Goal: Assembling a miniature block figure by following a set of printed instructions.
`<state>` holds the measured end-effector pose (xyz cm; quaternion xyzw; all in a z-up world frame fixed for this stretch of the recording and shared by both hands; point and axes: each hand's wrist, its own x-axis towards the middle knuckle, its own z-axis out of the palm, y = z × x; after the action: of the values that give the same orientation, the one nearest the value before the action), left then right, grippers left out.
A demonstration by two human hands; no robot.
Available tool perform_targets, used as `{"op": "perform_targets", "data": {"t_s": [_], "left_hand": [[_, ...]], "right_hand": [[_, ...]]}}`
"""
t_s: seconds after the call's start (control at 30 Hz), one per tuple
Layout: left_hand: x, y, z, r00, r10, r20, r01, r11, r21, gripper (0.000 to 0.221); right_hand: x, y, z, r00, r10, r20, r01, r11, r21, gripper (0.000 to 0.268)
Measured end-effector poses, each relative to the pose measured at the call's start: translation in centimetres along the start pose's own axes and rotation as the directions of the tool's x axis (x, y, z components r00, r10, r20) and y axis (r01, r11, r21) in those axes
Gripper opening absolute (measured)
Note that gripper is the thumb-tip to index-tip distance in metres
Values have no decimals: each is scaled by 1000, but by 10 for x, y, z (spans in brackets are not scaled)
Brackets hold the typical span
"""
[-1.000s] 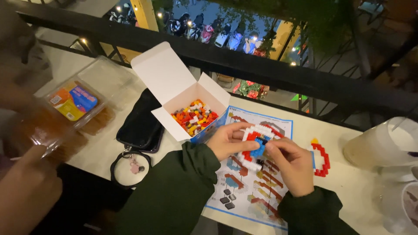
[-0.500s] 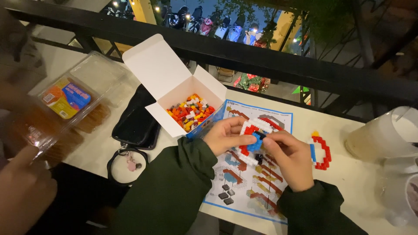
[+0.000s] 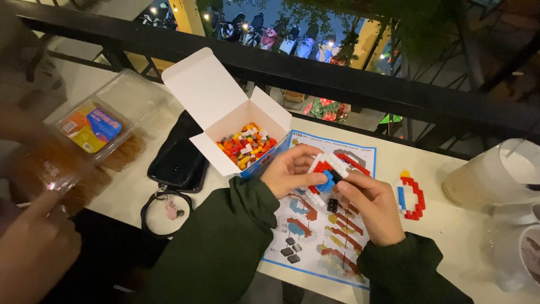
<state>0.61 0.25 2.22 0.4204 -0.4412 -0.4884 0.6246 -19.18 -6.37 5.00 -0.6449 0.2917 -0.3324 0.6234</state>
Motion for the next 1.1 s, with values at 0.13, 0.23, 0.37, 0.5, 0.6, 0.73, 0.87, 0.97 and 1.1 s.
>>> {"op": "perform_targets", "data": {"t_s": [0.13, 0.23, 0.37, 0.5, 0.6, 0.73, 0.87, 0.97, 1.1], "left_hand": [[-1, -3, 0, 1000, -19, 10, 20, 999, -32, 56], [2, -11, -4, 998, 2, -61, -2, 1000, 3, 52], [1, -8, 2, 999, 30, -12, -30, 999, 39, 28], [-8, 12, 11, 1000, 14, -4, -14, 998, 61, 28], [-13, 22, 14, 1000, 28, 9, -29, 994, 107, 36], [-18, 20, 18, 997, 71, 27, -75, 973, 217, 60], [-20, 31, 21, 993, 109, -53, -85, 939, 334, 45], [-17, 39, 22, 996, 35, -85, -3, 935, 355, 38], [-12, 46, 23, 961, -197, -195, 241, 941, 239, 37]], "right_hand": [[-1, 2, -1, 1000, 27, -12, -26, 999, 38, 23], [-1, -1, 1, 999, 26, -39, -23, 998, 61, 28], [-2, -12, 10, 997, -4, -76, 6, 1000, 21, 29], [0, -17, 14, 995, -12, -100, 8, 999, -44, 31], [-2, -18, 16, 988, -39, -149, 35, 999, -33, 33], [0, -13, 19, 984, -60, -171, 55, 998, -35, 34], [2, -16, 21, 985, -60, -159, 46, 994, -95, 33], [1, -32, 27, 984, 47, -174, -69, 989, -127, 33], [-2, -29, 25, 984, 49, -172, -70, 990, -120, 35]]}}
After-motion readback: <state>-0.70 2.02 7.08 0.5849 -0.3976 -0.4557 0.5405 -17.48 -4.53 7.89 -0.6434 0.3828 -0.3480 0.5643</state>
